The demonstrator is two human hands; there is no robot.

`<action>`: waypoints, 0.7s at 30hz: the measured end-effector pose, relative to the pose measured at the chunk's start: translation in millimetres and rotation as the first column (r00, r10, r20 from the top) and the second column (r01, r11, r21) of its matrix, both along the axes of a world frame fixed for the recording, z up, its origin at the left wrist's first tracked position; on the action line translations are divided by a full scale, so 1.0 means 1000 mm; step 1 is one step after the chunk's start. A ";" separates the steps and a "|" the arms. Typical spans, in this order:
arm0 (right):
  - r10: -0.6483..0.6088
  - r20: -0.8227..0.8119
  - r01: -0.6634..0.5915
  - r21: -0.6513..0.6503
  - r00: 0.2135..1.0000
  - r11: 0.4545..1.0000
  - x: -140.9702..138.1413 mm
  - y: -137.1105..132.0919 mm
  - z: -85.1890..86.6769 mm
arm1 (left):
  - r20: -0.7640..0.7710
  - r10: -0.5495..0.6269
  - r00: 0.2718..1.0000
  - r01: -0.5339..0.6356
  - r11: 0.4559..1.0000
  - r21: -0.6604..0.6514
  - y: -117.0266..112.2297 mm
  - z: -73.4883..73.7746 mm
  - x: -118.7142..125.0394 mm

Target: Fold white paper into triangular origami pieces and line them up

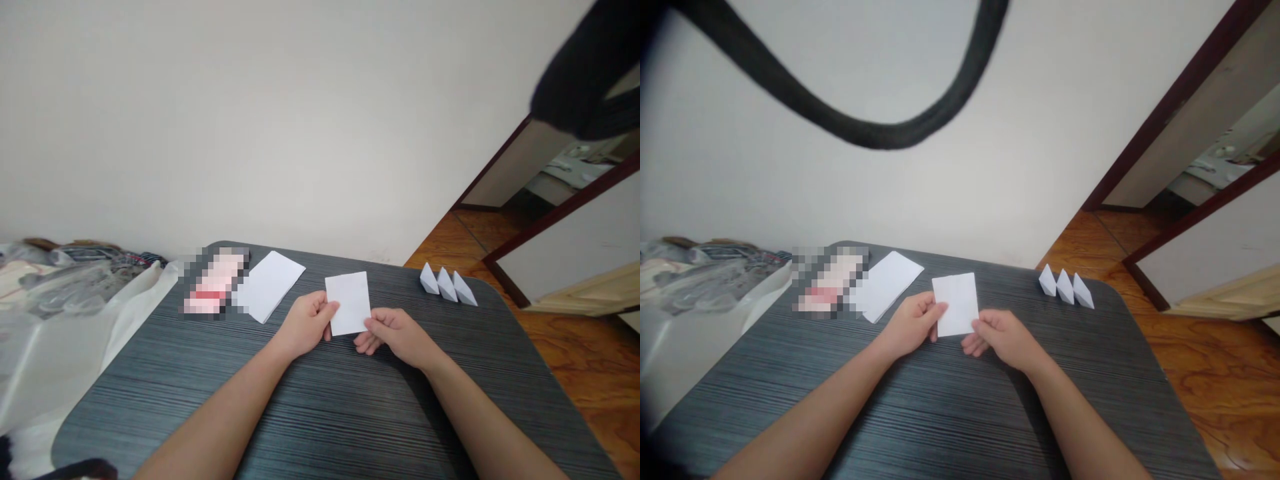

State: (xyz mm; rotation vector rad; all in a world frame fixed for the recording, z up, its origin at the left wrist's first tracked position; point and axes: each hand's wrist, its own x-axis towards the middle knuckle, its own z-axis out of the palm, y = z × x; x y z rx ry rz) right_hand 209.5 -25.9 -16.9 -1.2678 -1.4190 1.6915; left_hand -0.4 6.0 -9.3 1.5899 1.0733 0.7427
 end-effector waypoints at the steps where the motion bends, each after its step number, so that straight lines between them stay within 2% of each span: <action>1: 0.002 0.005 -0.002 0.012 1.000 1.000 0.000 0.000 0.000 | 0.004 -0.012 1.000 0.012 1.000 -0.007 0.000 0.001 0.000; 7: -0.037 0.118 0.015 0.185 0.992 0.983 0.002 0.000 0.006 | 0.014 -0.121 0.993 0.122 0.990 -0.072 -0.003 0.005 0.001; 13: 0.000 0.124 -0.023 0.181 0.992 0.983 0.002 0.001 0.006 | 0.028 -0.133 0.991 0.135 0.986 -0.101 -0.005 0.008 0.001; 18: -0.146 0.205 0.084 0.285 0.968 0.955 0.005 0.003 -0.002 | 0.020 -0.169 0.985 0.170 0.971 -0.165 -0.006 0.010 0.001; 21: -0.155 0.241 0.074 0.316 0.958 0.946 0.007 0.003 -0.003 | 0.027 -0.195 0.980 0.197 0.965 -0.174 -0.007 0.011 0.001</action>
